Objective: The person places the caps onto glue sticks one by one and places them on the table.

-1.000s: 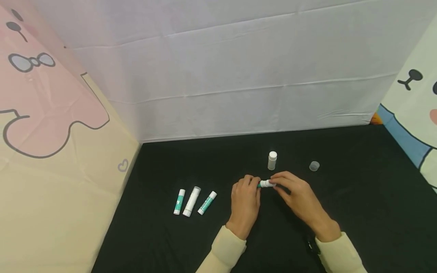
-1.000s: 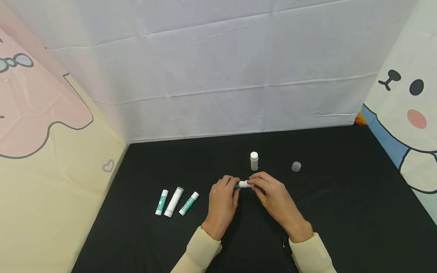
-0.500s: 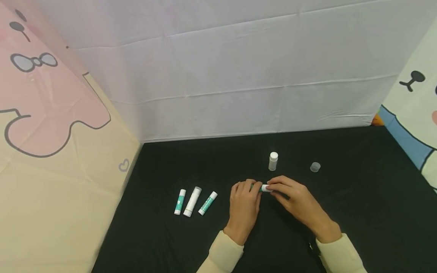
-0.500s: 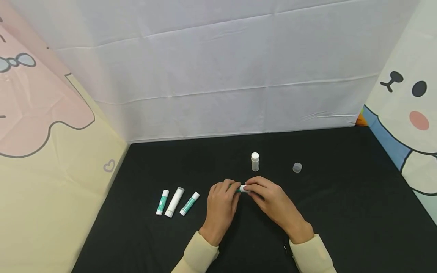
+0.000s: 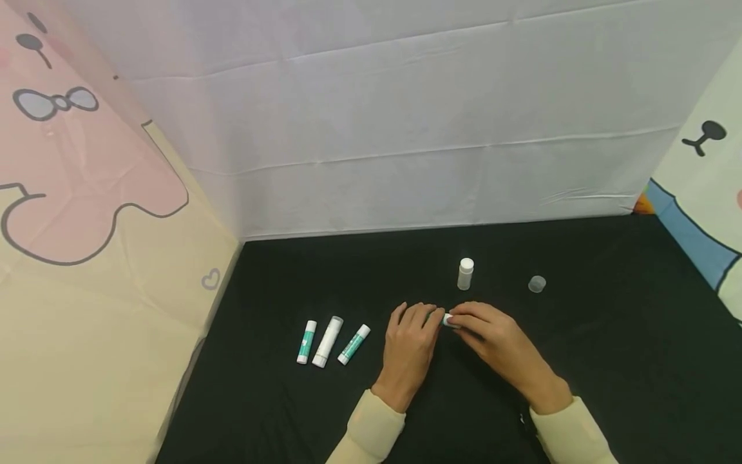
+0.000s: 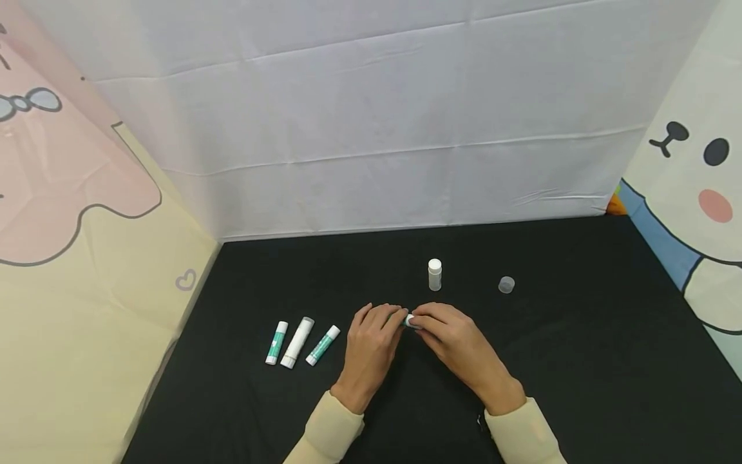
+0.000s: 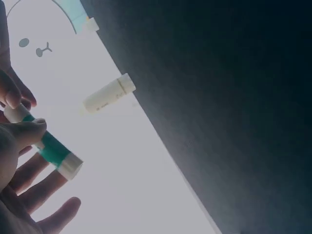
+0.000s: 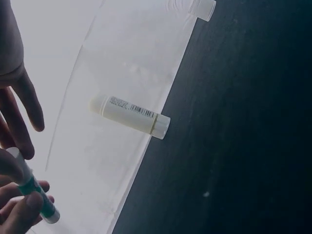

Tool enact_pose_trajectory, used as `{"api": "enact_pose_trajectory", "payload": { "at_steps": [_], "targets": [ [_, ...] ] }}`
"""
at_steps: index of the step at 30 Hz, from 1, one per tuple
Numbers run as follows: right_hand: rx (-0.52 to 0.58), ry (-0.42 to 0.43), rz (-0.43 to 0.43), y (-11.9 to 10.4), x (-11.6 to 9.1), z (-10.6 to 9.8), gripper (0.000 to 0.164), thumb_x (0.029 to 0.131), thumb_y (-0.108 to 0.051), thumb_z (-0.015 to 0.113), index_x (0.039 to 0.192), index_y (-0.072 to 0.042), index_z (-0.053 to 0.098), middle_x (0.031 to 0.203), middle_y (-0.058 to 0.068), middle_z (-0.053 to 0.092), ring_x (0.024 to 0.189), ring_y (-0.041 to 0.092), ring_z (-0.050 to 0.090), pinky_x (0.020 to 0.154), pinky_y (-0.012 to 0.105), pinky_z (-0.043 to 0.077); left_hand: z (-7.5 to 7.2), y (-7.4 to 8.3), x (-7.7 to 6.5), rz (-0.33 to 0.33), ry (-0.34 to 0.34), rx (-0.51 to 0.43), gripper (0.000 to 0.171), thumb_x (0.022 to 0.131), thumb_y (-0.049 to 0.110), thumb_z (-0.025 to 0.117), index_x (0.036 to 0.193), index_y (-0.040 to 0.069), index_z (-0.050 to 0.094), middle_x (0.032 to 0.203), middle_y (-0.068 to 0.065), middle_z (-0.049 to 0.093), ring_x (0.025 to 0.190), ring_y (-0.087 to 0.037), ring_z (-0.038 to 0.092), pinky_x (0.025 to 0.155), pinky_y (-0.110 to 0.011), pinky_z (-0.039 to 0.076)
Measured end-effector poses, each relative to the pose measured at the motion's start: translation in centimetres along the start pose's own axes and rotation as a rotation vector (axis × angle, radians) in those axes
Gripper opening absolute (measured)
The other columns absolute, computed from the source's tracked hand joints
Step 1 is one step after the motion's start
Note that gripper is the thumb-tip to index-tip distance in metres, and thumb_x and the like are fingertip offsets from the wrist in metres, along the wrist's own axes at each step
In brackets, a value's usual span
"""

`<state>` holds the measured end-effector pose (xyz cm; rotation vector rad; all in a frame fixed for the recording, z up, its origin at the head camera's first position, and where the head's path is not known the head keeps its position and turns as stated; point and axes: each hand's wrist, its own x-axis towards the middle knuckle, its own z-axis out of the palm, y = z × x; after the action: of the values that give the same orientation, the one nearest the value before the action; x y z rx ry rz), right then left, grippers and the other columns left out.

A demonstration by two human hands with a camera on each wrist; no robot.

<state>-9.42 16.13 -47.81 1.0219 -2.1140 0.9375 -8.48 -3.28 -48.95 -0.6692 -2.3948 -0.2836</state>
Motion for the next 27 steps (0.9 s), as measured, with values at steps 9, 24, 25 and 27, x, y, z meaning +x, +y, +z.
{"api": "enact_pose_trajectory", "payload": {
  "at_steps": [9,24,25,27],
  "targets": [
    [-0.020,0.001,-0.035,-0.3,0.0,0.2,0.048,0.113,-0.030,0.045,0.102,0.001,0.080,0.107,0.012,0.075,0.098,0.032,0.073,0.117,0.018,0.037,-1.0,0.0,0.5,0.020,0.028,0.033,0.025,0.090,-0.001,0.079,0.106,0.017,0.079,0.105,0.002,0.076,0.102,-0.018,0.073,0.099,-0.045,0.058],
    [0.022,-0.004,-0.050,-0.3,0.1,0.8,0.046,0.113,-0.026,0.044,0.101,0.001,0.080,0.106,0.013,0.076,0.099,0.032,0.074,0.118,0.024,0.039,-1.2,0.1,0.2,-0.028,0.014,0.006,0.020,0.089,0.004,0.082,0.105,0.016,0.082,0.102,0.003,0.078,0.092,-0.017,0.072,0.095,-0.043,0.056],
    [0.029,-0.007,-0.045,-0.3,0.1,0.8,0.047,0.113,-0.026,0.044,0.100,0.000,0.080,0.106,0.013,0.076,0.099,0.033,0.074,0.118,0.024,0.039,-1.2,0.2,0.1,-0.027,0.016,0.008,0.020,0.088,0.004,0.082,0.104,0.016,0.082,0.100,0.004,0.078,0.091,-0.017,0.072,0.095,-0.043,0.056],
    [0.046,-0.010,-0.040,-0.4,0.1,0.8,0.047,0.113,-0.026,0.044,0.099,0.000,0.080,0.104,0.013,0.075,0.098,0.033,0.074,0.119,0.025,0.039,-1.2,0.3,0.1,-0.022,0.024,0.018,0.019,0.087,0.005,0.083,0.103,0.016,0.082,0.098,0.004,0.078,0.089,-0.016,0.072,0.094,-0.043,0.056]
  ]
}}
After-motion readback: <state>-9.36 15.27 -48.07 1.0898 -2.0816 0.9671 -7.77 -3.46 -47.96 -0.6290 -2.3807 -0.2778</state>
